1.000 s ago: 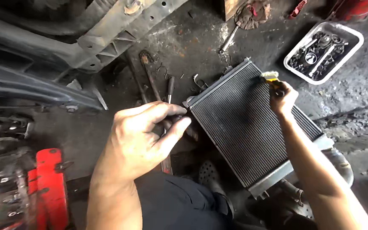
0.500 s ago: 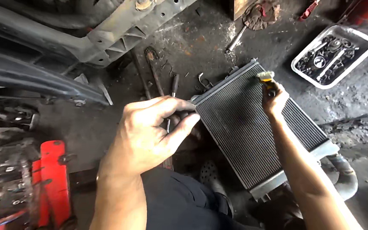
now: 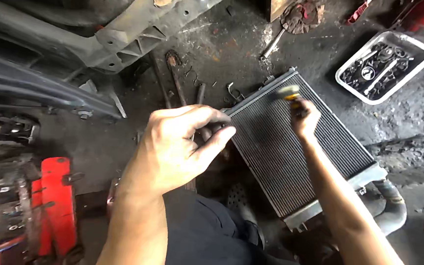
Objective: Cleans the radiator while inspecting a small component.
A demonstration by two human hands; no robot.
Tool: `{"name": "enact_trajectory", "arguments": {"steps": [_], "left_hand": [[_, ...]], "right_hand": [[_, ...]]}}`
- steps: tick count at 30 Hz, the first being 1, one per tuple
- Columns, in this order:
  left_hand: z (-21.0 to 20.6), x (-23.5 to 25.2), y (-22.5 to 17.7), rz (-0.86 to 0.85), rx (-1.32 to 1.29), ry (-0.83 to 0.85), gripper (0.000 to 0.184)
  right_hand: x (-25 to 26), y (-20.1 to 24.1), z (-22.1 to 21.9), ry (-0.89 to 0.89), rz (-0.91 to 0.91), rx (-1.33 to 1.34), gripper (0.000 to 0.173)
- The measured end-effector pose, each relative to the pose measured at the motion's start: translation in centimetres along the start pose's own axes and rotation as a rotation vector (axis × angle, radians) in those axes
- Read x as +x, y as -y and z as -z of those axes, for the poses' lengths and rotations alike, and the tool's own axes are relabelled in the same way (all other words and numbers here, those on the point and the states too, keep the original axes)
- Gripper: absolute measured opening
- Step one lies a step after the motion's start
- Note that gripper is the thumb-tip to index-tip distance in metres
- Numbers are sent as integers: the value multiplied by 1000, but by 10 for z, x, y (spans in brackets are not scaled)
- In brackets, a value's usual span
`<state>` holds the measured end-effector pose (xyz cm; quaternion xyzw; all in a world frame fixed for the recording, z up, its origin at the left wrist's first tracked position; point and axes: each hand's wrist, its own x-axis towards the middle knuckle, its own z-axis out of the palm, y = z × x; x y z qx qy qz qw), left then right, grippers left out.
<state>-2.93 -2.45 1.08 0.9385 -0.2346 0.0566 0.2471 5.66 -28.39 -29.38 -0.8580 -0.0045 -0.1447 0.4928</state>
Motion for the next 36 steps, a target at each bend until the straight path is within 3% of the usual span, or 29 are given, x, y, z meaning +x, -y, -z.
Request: {"name": "enact_trajectory", "arguments": {"steps": [2,4,6,10,12,14,17,19,21,23,25,28,30,31,33,36], "left_hand": [[0,2,-3,-5,7,-19,22],[-6,8,-6,-20,-5,-22,21],[-12,15,-8,-43,-14,-8,20],[-22,26,-12,-50,-15,38,20],[-22,25,-11,-44,-14,59,20],[-18,19,-9,-31,-18,55,21],[-13,10,-6,-2,3,20,22],[-11,8,-5,3,10,2,22],[-12,8,-4,-3,8,3,22],[-14,11,-3,-15,8,10,21],[-19,19,-2,-27,11,7,22],[-30,30,-7,-62,-14,17,23],[-37,34,-9,-83,-27,40,23],[-38,35,-9,-86,-29,56,23],[-35,31,-5,-78,-29,81,23],[-27,25,0,-52,-36,55,23]], "right_hand": [[16,-29,10,-160,-70,-61,23],[0,-9,-2,-145,-38,-48,23],[-47,43,-38,35,-24,46,24],[-136,142,-105,631,-101,324,29],[-133,156,-100,599,-59,423,25],[-100,129,-75,437,-31,362,23],[-24,37,-18,9,54,91,20],[19,-20,25,-175,-37,-61,25],[32,-50,48,-229,-148,-108,25],[1,-42,41,-202,-84,-101,28],[-52,3,2,-50,-27,5,30],[-126,76,-56,506,-9,251,26],[-140,101,-62,799,57,343,25],[-134,98,-56,806,44,358,25],[-107,68,-32,647,-106,440,23],[-51,13,24,401,-255,357,23]]}}
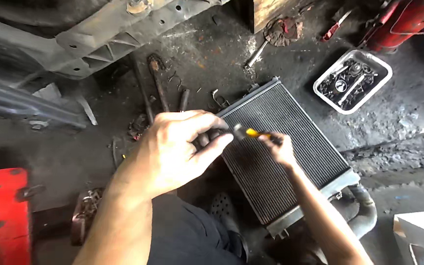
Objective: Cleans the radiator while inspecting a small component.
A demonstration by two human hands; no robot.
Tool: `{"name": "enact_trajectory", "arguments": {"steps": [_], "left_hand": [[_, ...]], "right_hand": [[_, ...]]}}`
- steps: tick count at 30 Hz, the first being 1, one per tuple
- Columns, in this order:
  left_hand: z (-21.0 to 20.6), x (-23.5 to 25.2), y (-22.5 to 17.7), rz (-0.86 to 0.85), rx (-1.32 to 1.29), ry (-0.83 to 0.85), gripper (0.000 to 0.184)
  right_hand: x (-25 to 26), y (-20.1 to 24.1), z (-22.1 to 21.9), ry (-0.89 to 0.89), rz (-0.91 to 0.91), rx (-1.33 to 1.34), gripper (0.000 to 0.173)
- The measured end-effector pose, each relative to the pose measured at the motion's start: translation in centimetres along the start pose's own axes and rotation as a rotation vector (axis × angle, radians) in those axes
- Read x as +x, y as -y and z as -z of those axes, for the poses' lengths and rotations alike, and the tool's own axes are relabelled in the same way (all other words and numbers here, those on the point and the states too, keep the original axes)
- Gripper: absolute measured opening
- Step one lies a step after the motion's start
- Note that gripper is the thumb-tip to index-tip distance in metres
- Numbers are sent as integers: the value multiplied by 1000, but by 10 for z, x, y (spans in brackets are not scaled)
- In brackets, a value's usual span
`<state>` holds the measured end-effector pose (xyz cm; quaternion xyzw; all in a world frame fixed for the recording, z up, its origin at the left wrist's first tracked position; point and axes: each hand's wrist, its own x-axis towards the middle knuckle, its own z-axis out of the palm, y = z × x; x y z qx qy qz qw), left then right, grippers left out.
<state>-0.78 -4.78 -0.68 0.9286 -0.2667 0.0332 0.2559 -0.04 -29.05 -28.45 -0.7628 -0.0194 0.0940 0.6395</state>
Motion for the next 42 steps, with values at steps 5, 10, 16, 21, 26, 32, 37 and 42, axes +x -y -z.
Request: {"name": "enact_trajectory", "arguments": {"steps": [5,10,16,21,26,32,37,42], "left_hand": [[2,-3,-2,-4,22,-26,23],[-5,4,-4,-43,10,1,25],[-12,13,-7,-62,-7,42,24],[1,-4,-4,-11,-6,29,22],[15,-21,2,22,16,-17,22],[15,-22,2,8,-15,-9,23],[10,-18,1,-11,-15,7,23],[9,-16,0,-15,-7,12,22]], "right_hand": [[24,-5,98,-385,83,-123,23],[7,-3,46,-565,160,-331,22],[-62,26,-85,504,274,-120,20],[-7,0,-11,439,-85,-12,25],[11,7,-10,146,-331,385,9],[6,27,-43,-15,-454,451,8],[-3,30,-69,71,-257,248,14],[-3,16,-70,359,-75,44,21]]}}
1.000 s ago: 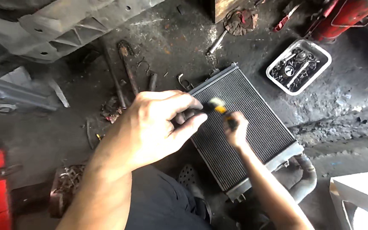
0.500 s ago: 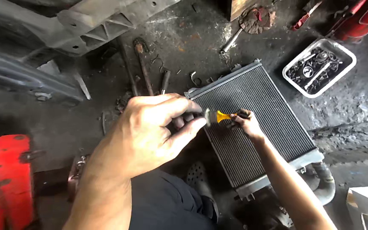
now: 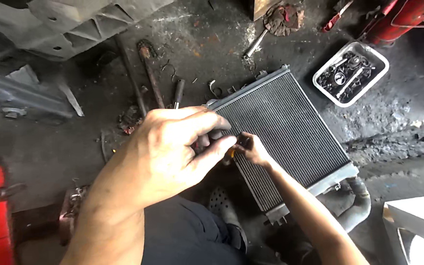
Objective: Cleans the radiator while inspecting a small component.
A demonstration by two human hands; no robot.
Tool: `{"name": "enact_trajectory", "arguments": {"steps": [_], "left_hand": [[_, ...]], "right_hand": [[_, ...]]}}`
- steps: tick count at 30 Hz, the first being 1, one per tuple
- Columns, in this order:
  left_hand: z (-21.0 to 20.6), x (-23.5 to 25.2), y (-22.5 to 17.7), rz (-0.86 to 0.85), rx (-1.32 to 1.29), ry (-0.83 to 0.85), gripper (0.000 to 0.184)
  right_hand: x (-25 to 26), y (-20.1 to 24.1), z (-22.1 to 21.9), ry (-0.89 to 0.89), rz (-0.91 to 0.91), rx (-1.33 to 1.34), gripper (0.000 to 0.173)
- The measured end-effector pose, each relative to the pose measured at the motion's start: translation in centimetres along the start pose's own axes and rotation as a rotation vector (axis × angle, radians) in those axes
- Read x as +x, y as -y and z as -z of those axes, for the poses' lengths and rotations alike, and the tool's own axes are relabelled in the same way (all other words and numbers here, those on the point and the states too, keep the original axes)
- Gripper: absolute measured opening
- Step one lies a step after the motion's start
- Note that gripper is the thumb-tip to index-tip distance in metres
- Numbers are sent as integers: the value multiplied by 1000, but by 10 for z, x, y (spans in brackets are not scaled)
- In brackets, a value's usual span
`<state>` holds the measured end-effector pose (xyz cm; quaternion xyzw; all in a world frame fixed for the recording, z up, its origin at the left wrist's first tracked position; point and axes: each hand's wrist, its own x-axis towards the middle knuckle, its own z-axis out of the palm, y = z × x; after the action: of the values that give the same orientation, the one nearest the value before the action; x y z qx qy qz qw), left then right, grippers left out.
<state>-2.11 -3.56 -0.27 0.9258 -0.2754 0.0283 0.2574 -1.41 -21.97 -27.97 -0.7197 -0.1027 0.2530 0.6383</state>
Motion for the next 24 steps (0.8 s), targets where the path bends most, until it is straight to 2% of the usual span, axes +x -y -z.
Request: {"name": "enact_trajectory", "arguments": {"steps": [2,5,9,11,13,16,17,19,21,24], "left_hand": [[1,-1,1,0,10,0,24],[3,-7,0,22,23,-1,23],[5,-10,1,34,23,-2,24],[4,-7,0,23,16,-4,24],[1,-3,-1,-2,19,-5,24],[0,0,0,-3,29,19,24],[0,0,1,-4,30,25,23],[1,0,2,1,28,37,23],[1,0,2,13,29,39,24],[1,0,1,12,35,32,25]], "right_hand": [[1,4,27,52,4,26,18],[1,-1,80,33,-42,34,19],[4,-15,127,-345,-101,71,22],[4,-11,125,-433,-31,-85,20],[-5,2,101,-366,48,-366,31],[-12,3,48,-79,132,-749,58],[-13,2,31,48,105,-865,60],[-14,-3,10,227,7,-989,49],[-16,-10,1,245,-52,-1006,40],[-19,-3,-1,233,-62,-955,35]]}}
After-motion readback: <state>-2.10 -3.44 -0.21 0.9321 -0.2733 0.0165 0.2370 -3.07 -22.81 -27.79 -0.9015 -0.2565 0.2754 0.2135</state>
